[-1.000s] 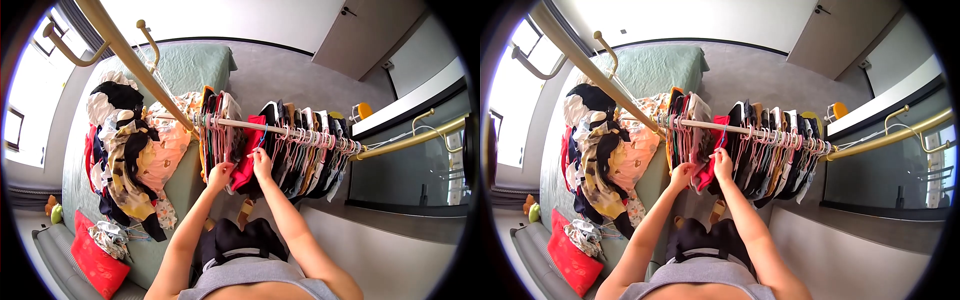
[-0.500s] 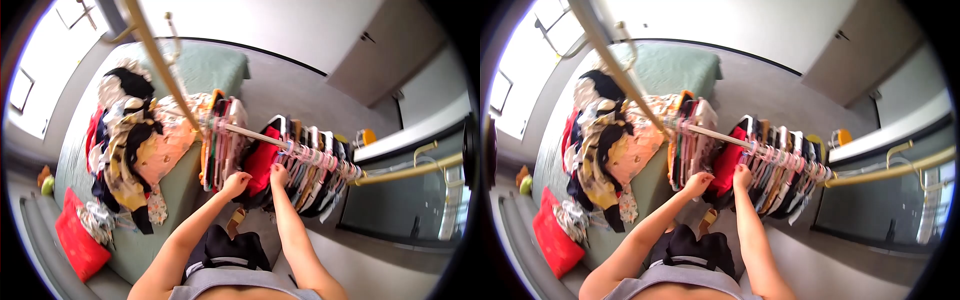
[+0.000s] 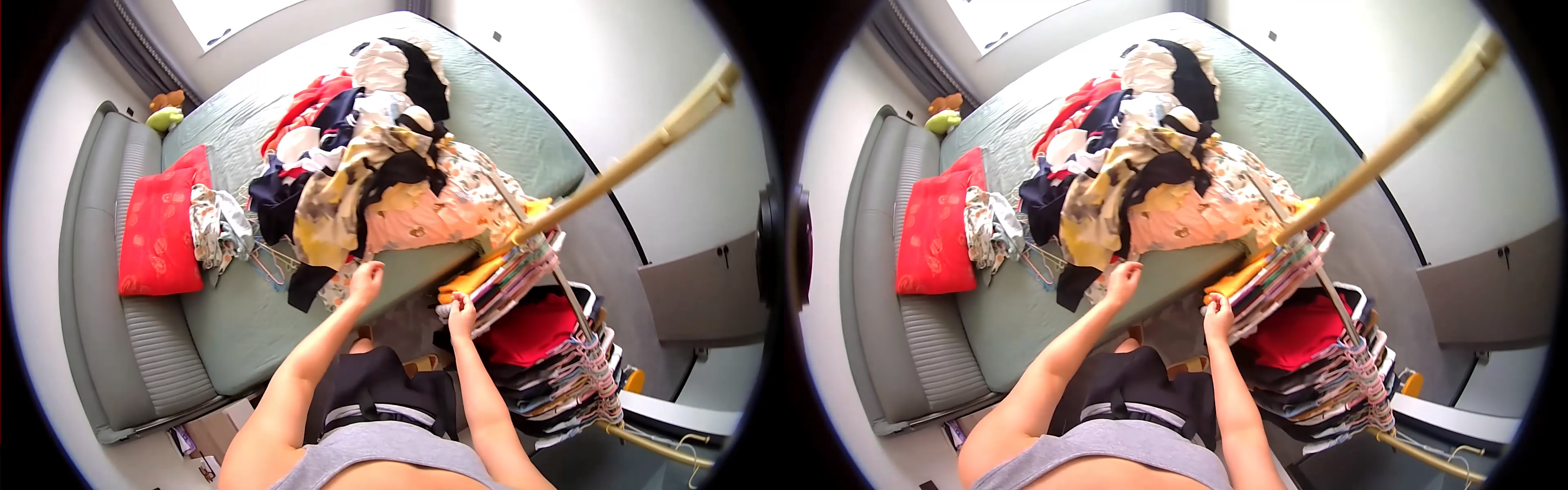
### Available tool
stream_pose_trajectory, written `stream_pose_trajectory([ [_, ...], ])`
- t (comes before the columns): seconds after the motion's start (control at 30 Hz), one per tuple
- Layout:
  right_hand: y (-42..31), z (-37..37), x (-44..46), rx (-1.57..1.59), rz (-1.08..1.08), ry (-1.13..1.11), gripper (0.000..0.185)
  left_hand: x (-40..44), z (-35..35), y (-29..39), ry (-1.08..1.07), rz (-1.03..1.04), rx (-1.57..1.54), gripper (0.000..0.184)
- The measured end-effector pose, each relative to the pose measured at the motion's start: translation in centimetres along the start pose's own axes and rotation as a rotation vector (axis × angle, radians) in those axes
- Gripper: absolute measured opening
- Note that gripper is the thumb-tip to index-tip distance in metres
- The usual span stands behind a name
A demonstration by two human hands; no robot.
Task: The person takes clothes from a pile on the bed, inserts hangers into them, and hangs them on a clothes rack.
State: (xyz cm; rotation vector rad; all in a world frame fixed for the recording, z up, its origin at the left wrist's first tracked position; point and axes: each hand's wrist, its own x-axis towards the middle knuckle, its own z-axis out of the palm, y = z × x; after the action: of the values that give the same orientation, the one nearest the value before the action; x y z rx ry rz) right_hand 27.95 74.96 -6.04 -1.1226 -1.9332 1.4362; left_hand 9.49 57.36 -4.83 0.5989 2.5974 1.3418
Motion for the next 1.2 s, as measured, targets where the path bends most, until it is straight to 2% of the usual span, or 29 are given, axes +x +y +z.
stream_pose_trajectory([
  [0.13,-1.4,6.9,0.0,0.045,0.114,-0.27,0.016,9.3,-7.3,-9.0,0.319,-0.016,0.197,0.02],
  [0.2,-2.4,9.8,-0.2,0.072,0.163,-0.339,0.015,14.0,-10.7,-10.8,0.329,-0.11,0.204,0.025],
  [0.23,-3.5,11.0,-0.3,0.024,0.19,-0.367,0.014,16.4,-11.7,-11.3,0.305,-0.223,0.196,0.03],
  [0.27,-4.6,12.2,-0.3,0.035,0.221,-0.378,0.013,18.4,-12.4,-11.7,0.299,-0.226,0.283,0.039],
  [0.33,-5.8,14.7,-0.2,0.029,0.281,-0.413,0.013,21.5,-13.3,-10.8,0.111,-0.32,0.472,0.054],
  [0.37,-6.3,15.9,0.0,0.057,0.296,-0.428,0.013,22.8,-14.0,-10.0,-0.12,-0.43,0.478,0.064],
  [0.4,-6.9,17.1,0.2,0.085,0.311,-0.444,0.013,23.3,-14.1,-10.6,-0.201,-0.36,0.407,0.054],
  [0.47,-8.0,19.2,1.1,0.117,0.304,-0.455,0.014,22.9,-12.9,-11.0,-0.205,-0.148,0.27,0.032],
  [0.53,-9.3,21.3,2.6,0.131,0.264,-0.446,0.016,19.9,-12.1,-9.1,-0.155,0.02,-0.032,0.016],
  [0.6,-11.2,23.7,4.5,0.218,0.224,-0.359,0.021,15.6,-12.4,-6.9,-0.112,0.24,-0.048,0.012],
  [0.73,-16.4,27.1,7.4,0.394,0.309,-0.453,0.03,8.0,-14.4,-2.8,-0.223,0.302,-0.128,0.015],
  [0.77,-15.9,28.1,7.6,0.448,0.342,-0.401,0.028,6.9,-14.5,-2.8,-0.209,0.314,-0.095,0.016],
  [0.87,-15.8,27.9,7.0,0.293,0.465,-0.447,0.024,5.4,-15.1,-2.9,-0.284,0.012,-0.278,0.02],
  [0.93,-17.3,27.0,5.2,0.293,0.47,-0.442,0.019,5.6,-15.5,-2.4,-0.328,-0.386,-0.644,0.032],
  [0.97,-15.8,27.0,4.6,0.386,0.401,-0.504,0.018,5.8,-15.5,-2.3,-0.305,-0.486,-0.643,0.033],
  [1.0,-14.9,26.6,3.9,0.313,0.402,-0.585,0.023,6.1,-15.4,-2.2,-0.283,-0.583,-0.643,0.035],
  [1.03,-15.2,26.0,2.7,0.339,0.342,-0.641,0.023,6.4,-15.8,-1.3,-0.315,-0.603,-0.614,0.035],
  [1.07,-15.5,25.4,1.8,0.369,0.283,-0.693,0.022,6.1,-14.6,-2.1,-0.301,-0.478,-0.587,0.029],
  [1.17,-16.8,22.6,1.9,0.336,0.318,-0.805,0.026,5.8,-12.8,-2.6,-0.293,-0.516,-0.835,0.016],
  [1.2,-16.8,21.7,2.7,0.299,0.331,-0.837,0.028,5.5,-13.6,-1.0,-0.256,-0.603,-0.921,0.013],
])
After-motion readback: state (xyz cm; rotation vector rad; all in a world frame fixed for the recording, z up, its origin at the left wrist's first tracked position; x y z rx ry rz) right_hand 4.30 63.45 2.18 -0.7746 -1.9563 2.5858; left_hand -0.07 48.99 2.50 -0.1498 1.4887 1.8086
